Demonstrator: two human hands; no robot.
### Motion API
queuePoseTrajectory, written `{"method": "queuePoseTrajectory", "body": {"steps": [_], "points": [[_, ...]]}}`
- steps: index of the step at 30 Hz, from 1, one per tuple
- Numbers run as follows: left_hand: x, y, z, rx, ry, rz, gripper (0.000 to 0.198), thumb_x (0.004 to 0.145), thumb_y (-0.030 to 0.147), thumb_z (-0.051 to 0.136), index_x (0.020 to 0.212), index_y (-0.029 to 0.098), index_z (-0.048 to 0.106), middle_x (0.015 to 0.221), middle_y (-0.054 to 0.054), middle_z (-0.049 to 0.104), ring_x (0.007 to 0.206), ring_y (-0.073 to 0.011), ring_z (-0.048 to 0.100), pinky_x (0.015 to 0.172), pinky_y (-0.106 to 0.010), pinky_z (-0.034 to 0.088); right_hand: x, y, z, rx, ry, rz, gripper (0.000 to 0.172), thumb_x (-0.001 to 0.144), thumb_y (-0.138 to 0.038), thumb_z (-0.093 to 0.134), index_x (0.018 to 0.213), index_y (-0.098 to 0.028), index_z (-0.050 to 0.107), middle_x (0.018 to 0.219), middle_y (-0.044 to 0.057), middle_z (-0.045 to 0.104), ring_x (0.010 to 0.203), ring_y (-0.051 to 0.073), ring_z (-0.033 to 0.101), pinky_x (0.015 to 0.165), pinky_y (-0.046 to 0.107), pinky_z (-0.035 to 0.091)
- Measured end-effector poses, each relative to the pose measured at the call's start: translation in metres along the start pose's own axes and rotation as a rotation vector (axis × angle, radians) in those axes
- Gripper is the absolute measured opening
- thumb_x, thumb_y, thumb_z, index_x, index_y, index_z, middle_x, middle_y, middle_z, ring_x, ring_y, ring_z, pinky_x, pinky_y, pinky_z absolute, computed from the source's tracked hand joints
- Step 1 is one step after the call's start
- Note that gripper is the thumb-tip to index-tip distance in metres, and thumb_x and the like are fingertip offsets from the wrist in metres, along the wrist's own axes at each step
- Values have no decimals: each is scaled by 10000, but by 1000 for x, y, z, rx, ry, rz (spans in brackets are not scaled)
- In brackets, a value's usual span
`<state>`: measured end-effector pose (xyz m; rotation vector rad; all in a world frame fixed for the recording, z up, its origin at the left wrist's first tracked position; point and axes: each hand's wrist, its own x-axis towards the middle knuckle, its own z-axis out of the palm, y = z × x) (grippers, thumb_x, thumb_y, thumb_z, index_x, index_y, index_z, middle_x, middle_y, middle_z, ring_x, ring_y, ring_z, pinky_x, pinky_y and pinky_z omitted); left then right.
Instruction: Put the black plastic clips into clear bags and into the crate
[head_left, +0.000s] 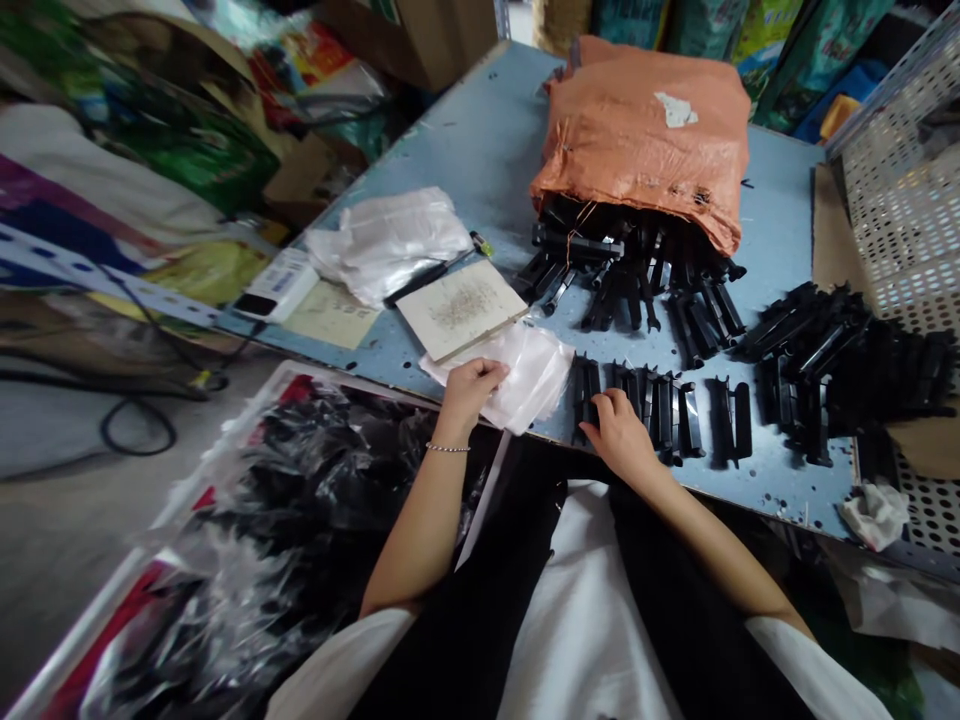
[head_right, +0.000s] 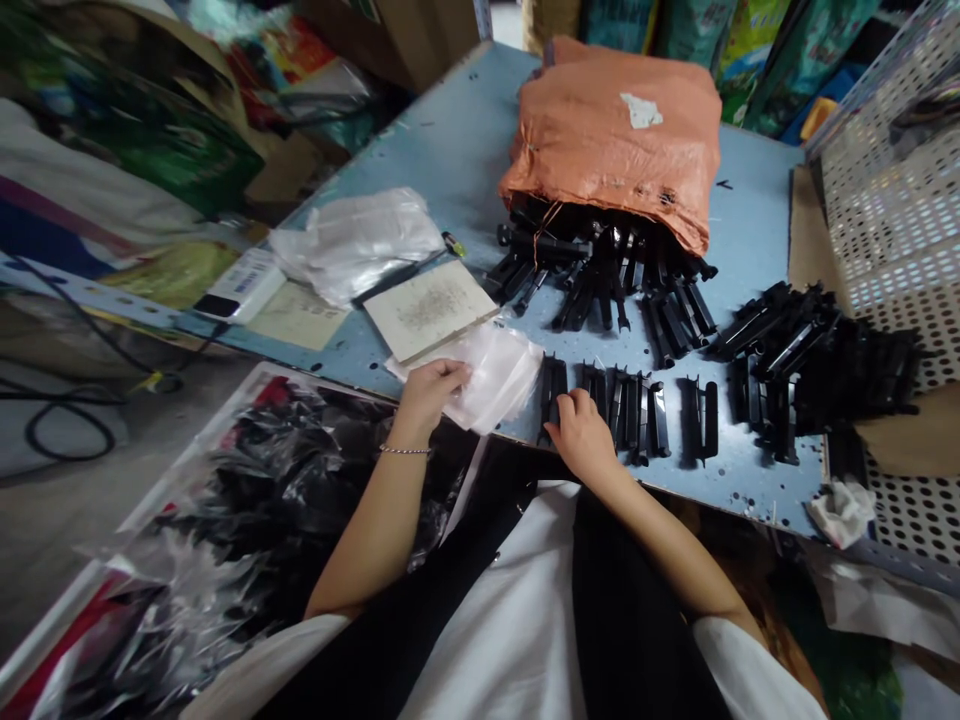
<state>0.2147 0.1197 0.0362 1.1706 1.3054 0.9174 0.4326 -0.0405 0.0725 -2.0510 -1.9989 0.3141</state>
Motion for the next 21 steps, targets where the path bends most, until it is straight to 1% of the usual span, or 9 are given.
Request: {"method": "queuePoseTrajectory", "body": {"steps": [4,7,9,11,13,15,17,19,21], "points": [[1,-5,0,29,-5,34,201,649,350,758,708,167,699,622,0,648,577,-126,556,602,-254,470,4,-3,2,-5,-96,148,407,961,-301,568,1323,-130,491,1081,207,663,962,319,669,817,421,552],[0,-7,1,151,47,166,151,705,287,695,806,178,678,778,-27,713,692,-157,632,711,-289,529,6,6,0,138,-104,255,436,950,-219,530,1376,-152,466,1069,180,695,923,280,700,812,368,539],[-2,-7,2,325,70,329,98,761,217,599,814,186,674,885,-53,737,851,-193,669,855,-342,537,8,10,-2,410,-80,319,434,932,-219,537,1362,-183,484,995,120,698,830,239,693,752,334,533],[-3,-6,5,462,27,449,188,797,163,511,810,189,697,959,-78,748,987,-222,666,972,-390,506,12,7,-2,907,-116,383,387,919,-272,562,1301,-223,519,833,34,661,637,172,621,604,274,499],[-3,-6,8,488,-57,460,226,802,154,501,843,184,721,996,-93,751,1013,-236,669,988,-401,508,19,-3,3,1459,-246,440,335,891,-336,614,1204,-230,559,730,-7,614,505,115,505,468,213,408],[0,-8,8,463,-104,423,231,783,162,536,906,172,731,1029,-98,749,988,-237,678,958,-388,533,26,-17,11,1812,-405,485,310,848,-359,682,1095,-199,584,727,14,628,483,85,458,409,176,340],[4,-10,2,446,-82,398,286,776,177,561,1003,162,733,1106,-104,735,966,-225,680,939,-380,549,32,-26,21,1961,-482,549,275,818,-327,730,997,-173,588,743,47,649,492,72,454,386,152,316],[7,-10,-8,453,-42,391,374,802,201,562,1141,159,715,1226,-117,695,945,-208,680,931,-385,561,34,-28,28,2053,-457,632,235,817,-276,745,952,-171,585,735,47,651,490,64,453,374,136,312],[5,-6,-16,479,-31,409,439,844,226,552,1261,166,673,1338,-131,636,999,-211,679,958,-400,561,34,-25,32,2091,-443,674,221,824,-255,750,951,-169,591,731,49,657,491,65,466,372,129,315]]}}
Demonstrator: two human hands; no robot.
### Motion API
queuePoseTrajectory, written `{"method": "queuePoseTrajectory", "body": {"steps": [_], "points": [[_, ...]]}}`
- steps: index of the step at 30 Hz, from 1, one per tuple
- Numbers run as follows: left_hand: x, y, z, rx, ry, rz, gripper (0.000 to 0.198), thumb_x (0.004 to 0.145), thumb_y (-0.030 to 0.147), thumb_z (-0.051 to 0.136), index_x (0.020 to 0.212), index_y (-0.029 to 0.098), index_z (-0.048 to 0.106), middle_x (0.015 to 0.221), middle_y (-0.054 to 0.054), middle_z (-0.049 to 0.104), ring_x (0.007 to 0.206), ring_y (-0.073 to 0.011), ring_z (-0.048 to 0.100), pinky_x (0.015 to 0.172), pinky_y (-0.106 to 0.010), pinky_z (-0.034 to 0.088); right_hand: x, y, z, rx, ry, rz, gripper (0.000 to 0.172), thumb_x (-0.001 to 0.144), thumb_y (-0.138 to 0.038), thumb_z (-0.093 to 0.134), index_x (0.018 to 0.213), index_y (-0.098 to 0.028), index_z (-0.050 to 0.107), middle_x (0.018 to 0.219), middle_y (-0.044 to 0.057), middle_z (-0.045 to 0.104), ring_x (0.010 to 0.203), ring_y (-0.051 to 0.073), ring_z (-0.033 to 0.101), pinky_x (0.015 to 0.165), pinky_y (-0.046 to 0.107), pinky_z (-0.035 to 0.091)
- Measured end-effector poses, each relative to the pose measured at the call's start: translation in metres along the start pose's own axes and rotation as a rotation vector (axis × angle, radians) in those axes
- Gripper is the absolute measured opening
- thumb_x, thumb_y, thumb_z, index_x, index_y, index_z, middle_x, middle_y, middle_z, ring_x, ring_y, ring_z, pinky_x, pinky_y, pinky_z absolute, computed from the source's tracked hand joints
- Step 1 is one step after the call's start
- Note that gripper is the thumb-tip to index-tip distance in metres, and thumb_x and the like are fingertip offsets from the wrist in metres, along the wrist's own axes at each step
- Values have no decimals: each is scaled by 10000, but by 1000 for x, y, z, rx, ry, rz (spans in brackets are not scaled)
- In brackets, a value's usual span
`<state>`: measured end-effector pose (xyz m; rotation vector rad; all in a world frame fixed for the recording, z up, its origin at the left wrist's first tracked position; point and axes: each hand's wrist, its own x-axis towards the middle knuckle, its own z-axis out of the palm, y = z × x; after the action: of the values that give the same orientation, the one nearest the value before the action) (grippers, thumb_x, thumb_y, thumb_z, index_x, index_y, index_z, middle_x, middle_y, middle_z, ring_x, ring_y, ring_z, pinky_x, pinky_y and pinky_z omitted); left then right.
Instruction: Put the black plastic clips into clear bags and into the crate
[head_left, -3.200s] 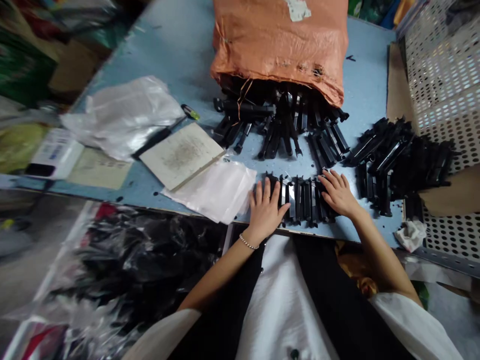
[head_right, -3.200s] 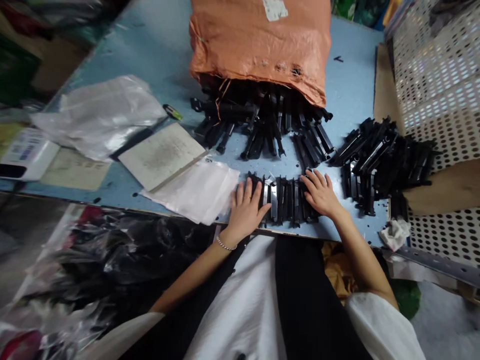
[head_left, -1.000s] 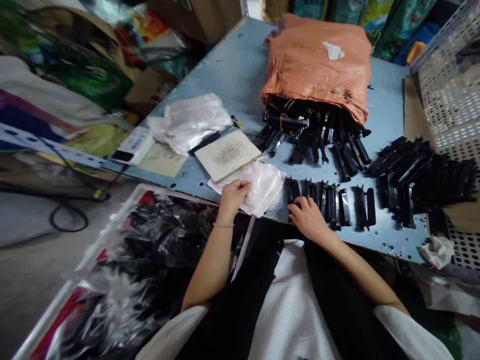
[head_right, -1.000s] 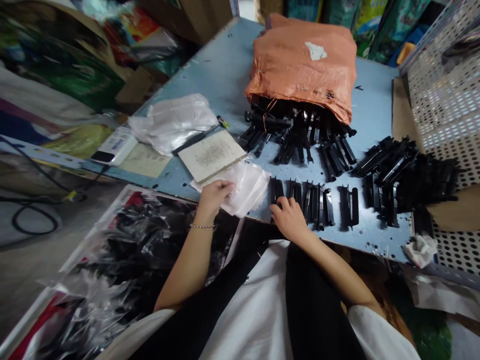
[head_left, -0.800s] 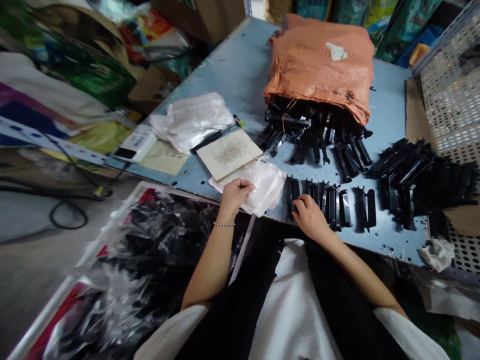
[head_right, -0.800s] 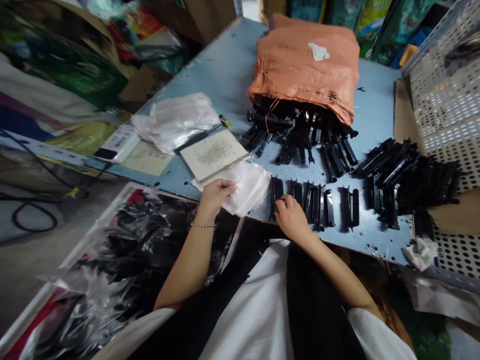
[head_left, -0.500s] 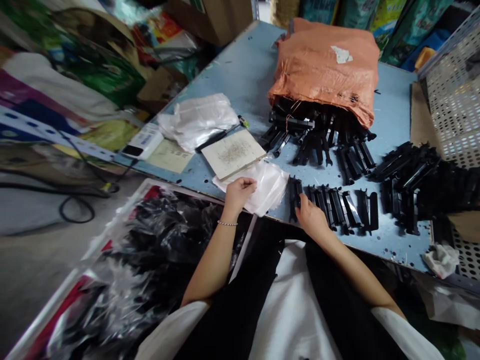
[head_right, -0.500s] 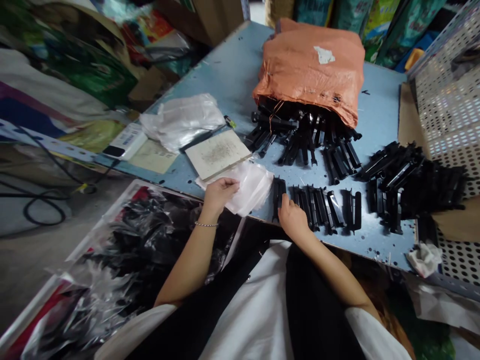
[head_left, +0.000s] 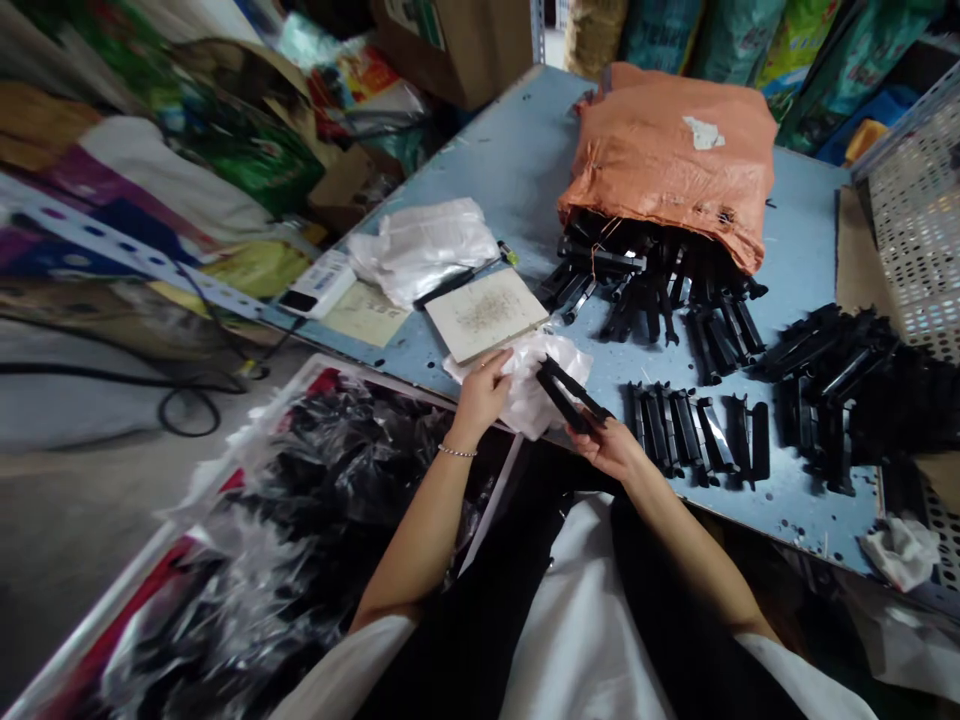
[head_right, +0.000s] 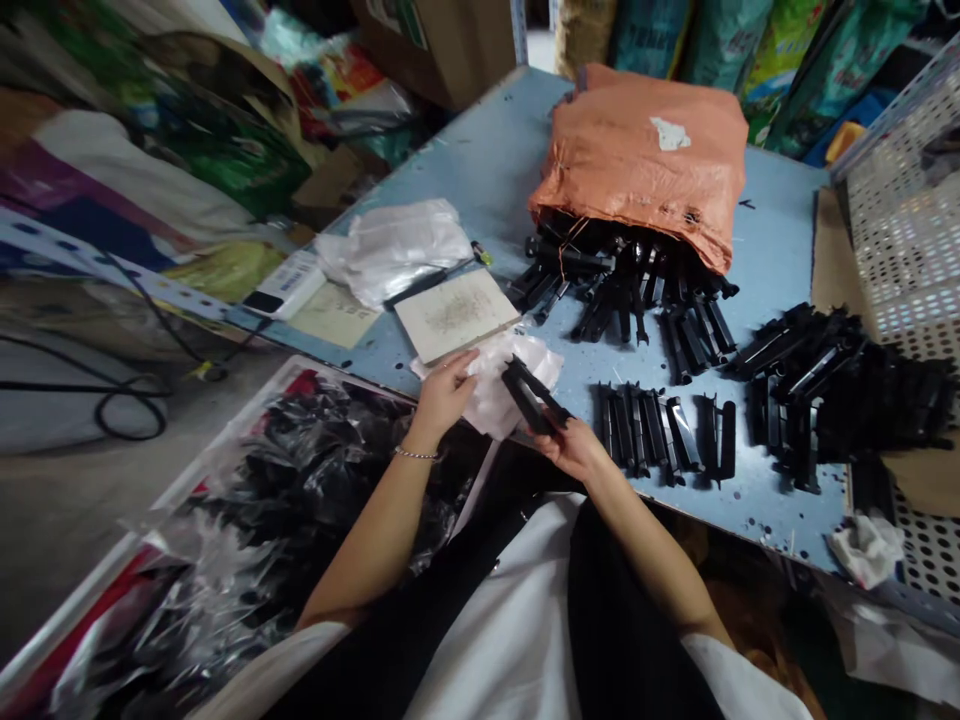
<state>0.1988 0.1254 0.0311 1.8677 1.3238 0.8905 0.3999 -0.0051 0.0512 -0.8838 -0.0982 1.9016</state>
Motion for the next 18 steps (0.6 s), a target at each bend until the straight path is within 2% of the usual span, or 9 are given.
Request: {"method": "queuePoseTrajectory", "body": {"steps": [2,5,8,11,13,15,17,18], "points": [[-6,11,-8,45,-15,75,455,899,228,510,1334,177,633,1400,-129,595,1162,-231,641,1048,-419,524,2,-1,-3,-11,-24,33,235,824,-257,758,966,-158,598,744,70,668,509,73,490,380,129,322],[-29,40,-11,80,-79,263,457,979,210,423,1412,206,570,1427,-106,580,1335,-219,543,1162,-431,442,9,0,0,-41,-61,51,244,811,-262,757,964,-159,597,743,60,654,511,71,473,381,132,303],[-60,70,-3,19,-219,441,498,1000,165,399,1478,268,495,1426,-89,581,1337,-185,545,1162,-387,457,18,5,8,-231,52,-150,166,831,-296,701,900,-197,587,692,-14,577,517,79,451,411,149,347],[-86,85,8,-5,-284,474,594,970,148,456,1545,277,387,1482,-117,512,1368,-211,518,1122,-382,501,15,13,16,-541,201,-408,113,848,-310,671,909,-231,617,779,-15,615,687,127,564,612,215,516],[-97,87,7,38,-251,452,561,954,170,497,1505,261,448,1433,-126,541,1330,-233,550,1093,-395,525,4,15,22,-754,152,-482,185,862,-311,659,1032,-239,657,938,11,680,888,167,626,839,288,548],[-104,84,-7,102,-185,417,424,960,205,518,1374,268,583,1288,-96,632,1210,-222,626,1067,-382,539,-12,10,28,-968,-23,-480,276,901,-337,617,1152,-233,667,1062,35,706,1015,191,643,973,340,512],[-112,71,-37,185,-108,345,304,962,258,538,1237,284,664,1158,-64,686,1089,-212,669,1035,-358,548,-33,-2,31,-1157,-176,-446,321,951,-374,562,1222,-233,660,1126,49,717,1042,200,663,990,356,505],[-115,59,-57,242,-68,286,270,951,295,555,1190,285,681,1131,-60,696,1057,-220,674,1021,-359,549,-46,-11,31,-1259,-181,-437,328,974,-385,537,1241,-235,654,1149,54,719,1042,200,673,978,352,508]]}}
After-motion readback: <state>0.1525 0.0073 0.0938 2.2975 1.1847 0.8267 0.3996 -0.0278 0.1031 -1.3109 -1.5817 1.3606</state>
